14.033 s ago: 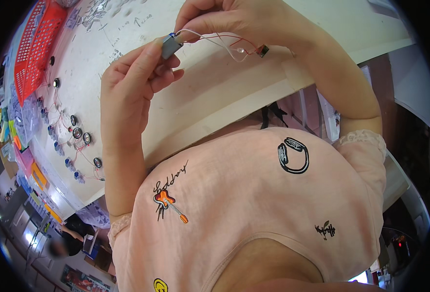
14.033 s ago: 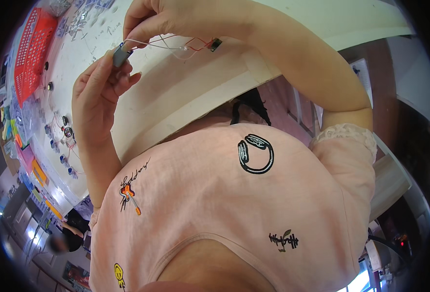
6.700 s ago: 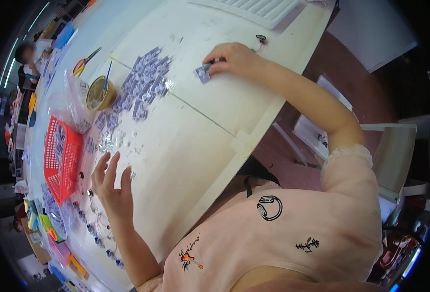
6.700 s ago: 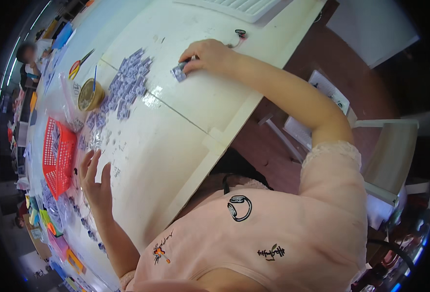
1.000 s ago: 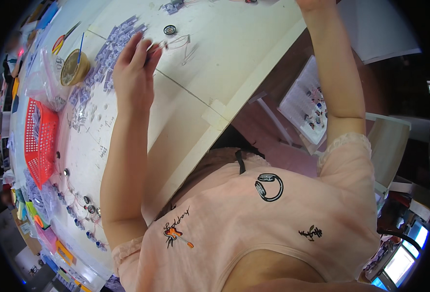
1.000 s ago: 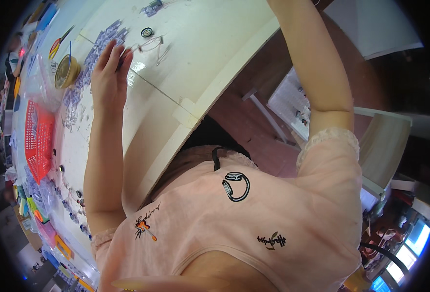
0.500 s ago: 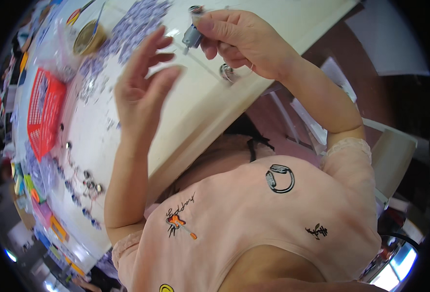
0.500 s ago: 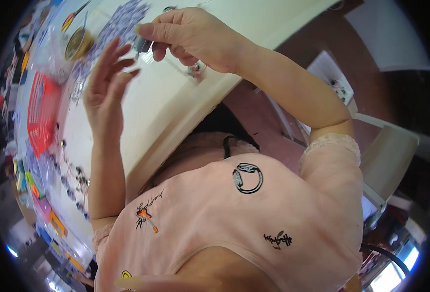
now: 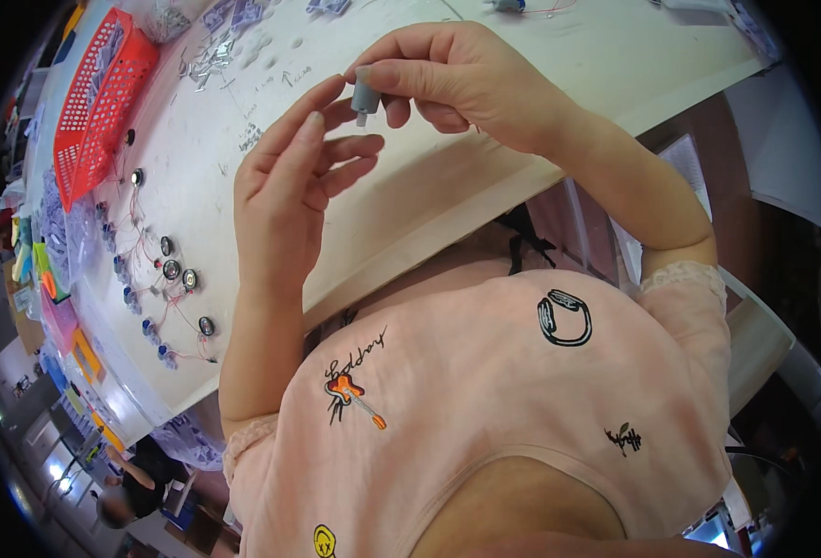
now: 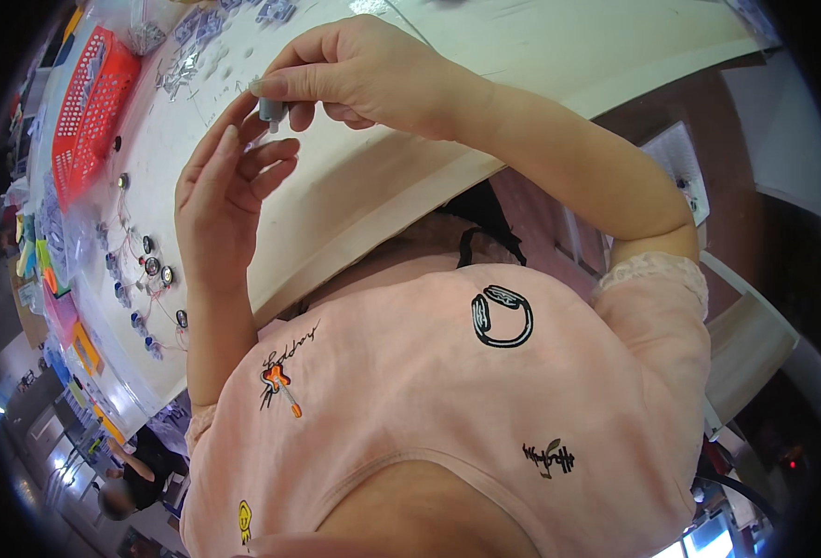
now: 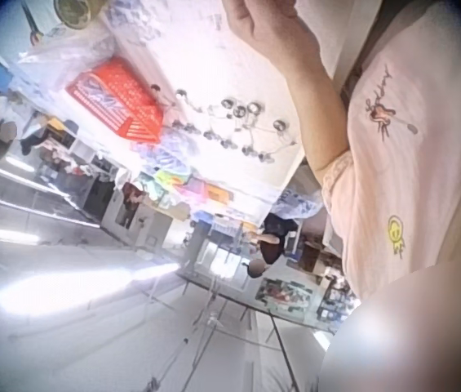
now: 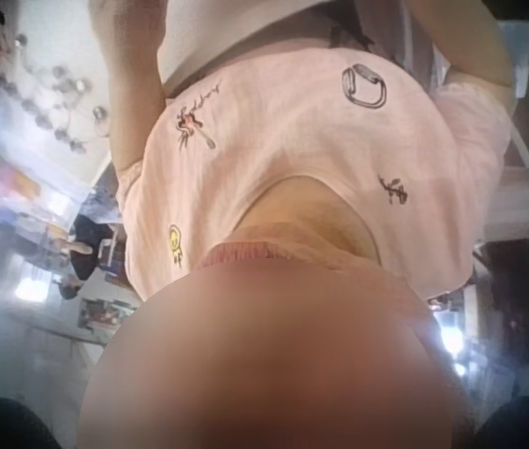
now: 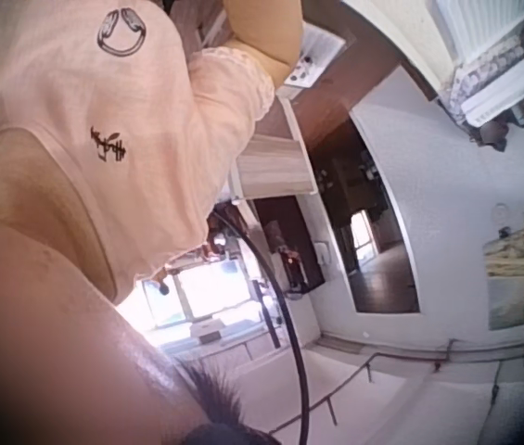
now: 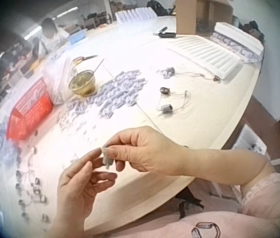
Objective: The person assembles small electronic components by hand, connecting a small motor and connecting wires to a plastic chassis.
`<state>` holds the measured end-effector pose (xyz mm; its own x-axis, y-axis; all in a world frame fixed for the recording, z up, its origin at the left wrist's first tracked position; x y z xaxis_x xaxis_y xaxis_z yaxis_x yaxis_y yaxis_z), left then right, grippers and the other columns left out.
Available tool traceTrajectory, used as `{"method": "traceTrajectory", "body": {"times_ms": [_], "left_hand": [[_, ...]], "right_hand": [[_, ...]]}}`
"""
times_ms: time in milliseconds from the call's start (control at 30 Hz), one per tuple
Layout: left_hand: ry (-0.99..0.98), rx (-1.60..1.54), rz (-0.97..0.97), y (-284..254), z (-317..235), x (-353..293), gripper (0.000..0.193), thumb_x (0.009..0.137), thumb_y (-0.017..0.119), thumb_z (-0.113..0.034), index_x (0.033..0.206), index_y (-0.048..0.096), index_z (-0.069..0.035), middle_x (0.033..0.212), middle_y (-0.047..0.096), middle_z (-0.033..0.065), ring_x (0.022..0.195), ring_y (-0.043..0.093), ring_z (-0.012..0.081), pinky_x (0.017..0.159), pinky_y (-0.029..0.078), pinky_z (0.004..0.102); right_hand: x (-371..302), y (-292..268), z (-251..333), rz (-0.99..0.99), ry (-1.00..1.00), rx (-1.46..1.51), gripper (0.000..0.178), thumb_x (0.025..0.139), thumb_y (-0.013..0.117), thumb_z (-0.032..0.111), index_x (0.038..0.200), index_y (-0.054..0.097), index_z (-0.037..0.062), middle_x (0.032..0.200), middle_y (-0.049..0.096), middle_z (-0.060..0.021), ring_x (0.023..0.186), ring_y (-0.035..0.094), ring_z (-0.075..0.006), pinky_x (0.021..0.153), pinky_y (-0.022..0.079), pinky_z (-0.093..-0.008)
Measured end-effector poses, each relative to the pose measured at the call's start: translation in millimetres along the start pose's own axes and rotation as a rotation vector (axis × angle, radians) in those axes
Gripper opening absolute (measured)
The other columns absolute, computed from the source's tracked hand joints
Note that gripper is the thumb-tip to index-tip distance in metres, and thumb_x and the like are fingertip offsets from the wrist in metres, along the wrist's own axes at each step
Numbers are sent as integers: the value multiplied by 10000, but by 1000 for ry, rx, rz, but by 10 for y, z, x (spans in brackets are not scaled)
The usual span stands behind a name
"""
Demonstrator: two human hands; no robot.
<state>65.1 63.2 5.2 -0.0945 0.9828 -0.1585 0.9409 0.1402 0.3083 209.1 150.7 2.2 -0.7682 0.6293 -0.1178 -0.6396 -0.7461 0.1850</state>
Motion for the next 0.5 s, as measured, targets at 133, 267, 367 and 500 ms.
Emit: {"method": "traceTrajectory", "body": {"times_ms": [133,267,367,500], "left_hand": [[-128,-109,16,-100,19,-34,446,894,560,-99,1299,427,33,1123,581,121,883,652,207,776,549,281],[-80,-88,-75,-191,106,-1,458,865,595,-63,1288,445,29,1094,583,117,890,643,189,785,548,274],[-47,-112,-101,-193,122,2,464,829,639,-37,1260,482,30,1069,589,100,875,634,165,789,534,264],[56,1,-104,-242,126,0,417,815,664,-41,1206,535,31,1030,620,93,861,625,150,795,509,256]], "right_hand": [[77,91,-52,-16,-60,-36,249,915,557,195,1094,625,35,762,617,-20,543,453,-10,458,331,-150],[73,171,-46,-23,-72,-117,245,898,575,156,1111,625,45,790,630,-18,584,471,-12,478,351,-155],[82,172,-33,-24,-36,-142,251,884,586,121,1123,618,50,784,622,-15,604,478,-13,481,352,-155],[89,186,-66,47,-1,-157,313,858,605,88,1167,579,45,792,602,3,671,513,-23,515,368,-156]]}}
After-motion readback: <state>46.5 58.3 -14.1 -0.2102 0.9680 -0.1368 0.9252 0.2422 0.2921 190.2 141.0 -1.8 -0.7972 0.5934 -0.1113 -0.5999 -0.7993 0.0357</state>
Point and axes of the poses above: each hand's wrist, its own x-axis towards the middle knuckle, its own y-axis out of the palm, z = x × y, the point moved 4 cm from there along x, towards the middle knuckle
